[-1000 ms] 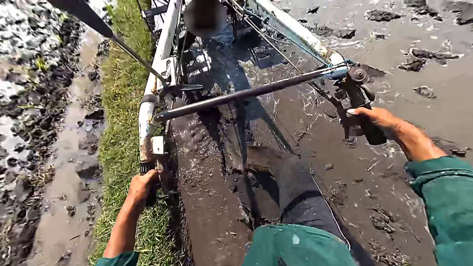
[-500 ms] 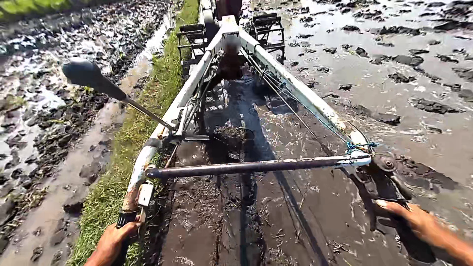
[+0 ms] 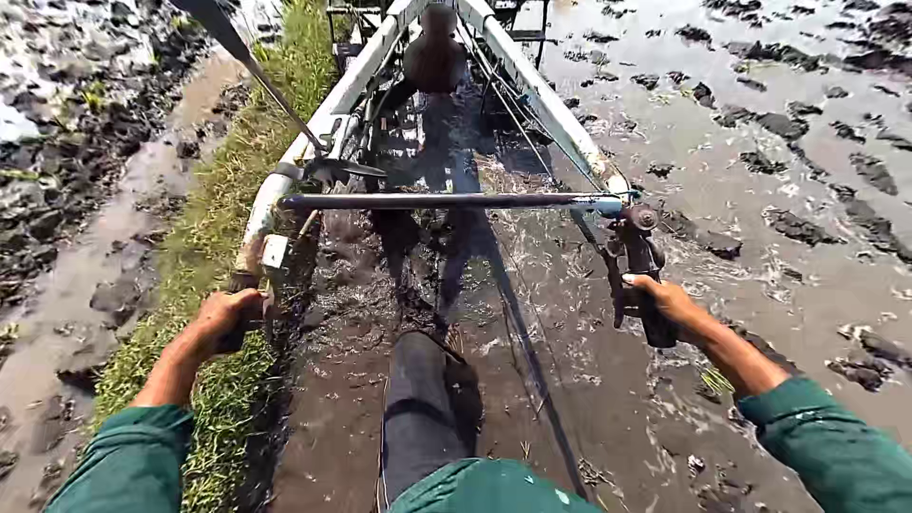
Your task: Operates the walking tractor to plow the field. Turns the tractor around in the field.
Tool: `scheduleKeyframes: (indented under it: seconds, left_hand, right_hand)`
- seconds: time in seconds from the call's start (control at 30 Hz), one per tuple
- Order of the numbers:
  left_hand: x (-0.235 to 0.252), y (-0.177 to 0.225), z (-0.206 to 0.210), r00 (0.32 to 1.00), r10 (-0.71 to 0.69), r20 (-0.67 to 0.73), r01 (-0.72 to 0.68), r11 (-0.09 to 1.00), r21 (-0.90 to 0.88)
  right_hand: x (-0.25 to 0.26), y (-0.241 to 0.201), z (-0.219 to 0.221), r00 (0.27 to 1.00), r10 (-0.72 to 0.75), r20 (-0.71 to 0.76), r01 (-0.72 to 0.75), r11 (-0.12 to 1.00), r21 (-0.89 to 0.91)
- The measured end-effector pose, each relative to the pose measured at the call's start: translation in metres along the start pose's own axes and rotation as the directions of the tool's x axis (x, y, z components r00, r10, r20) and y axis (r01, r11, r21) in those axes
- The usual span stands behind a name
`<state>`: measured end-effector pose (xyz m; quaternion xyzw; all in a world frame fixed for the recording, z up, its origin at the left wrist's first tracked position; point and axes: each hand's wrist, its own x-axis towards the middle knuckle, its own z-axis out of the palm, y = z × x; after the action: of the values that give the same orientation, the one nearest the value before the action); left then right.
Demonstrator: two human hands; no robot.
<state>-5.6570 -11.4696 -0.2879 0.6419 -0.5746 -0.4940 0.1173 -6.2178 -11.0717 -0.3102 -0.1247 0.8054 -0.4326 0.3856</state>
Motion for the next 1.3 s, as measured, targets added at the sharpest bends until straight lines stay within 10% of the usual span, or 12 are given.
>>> scheduleKeyframes:
  seconds: [0.67, 1.17, 1.3]
  left_hand:
    - [0.294, 0.269, 0.046, 0.985, -0.033, 0.17, 0.046, 0.996, -0.071]
    - [0.449, 0.417, 0.157, 0.998, 0.026, 0.053, -0.023, 0.999, -0.048]
    - [0.479, 0.478, 0.186, 0.969, 0.132, -0.21, -0.071, 0.958, 0.276]
  right_hand:
    - [0.317, -0.239, 0.025, 0.991, -0.038, -0.13, 0.021, 0.991, -0.131]
    - [0.589, -0.323, -0.05, 0.998, 0.015, -0.056, -0.017, 0.999, -0.051]
    - [0.654, -0.373, -0.061, 1.0, 0.015, -0.022, -0.016, 1.0, -0.024]
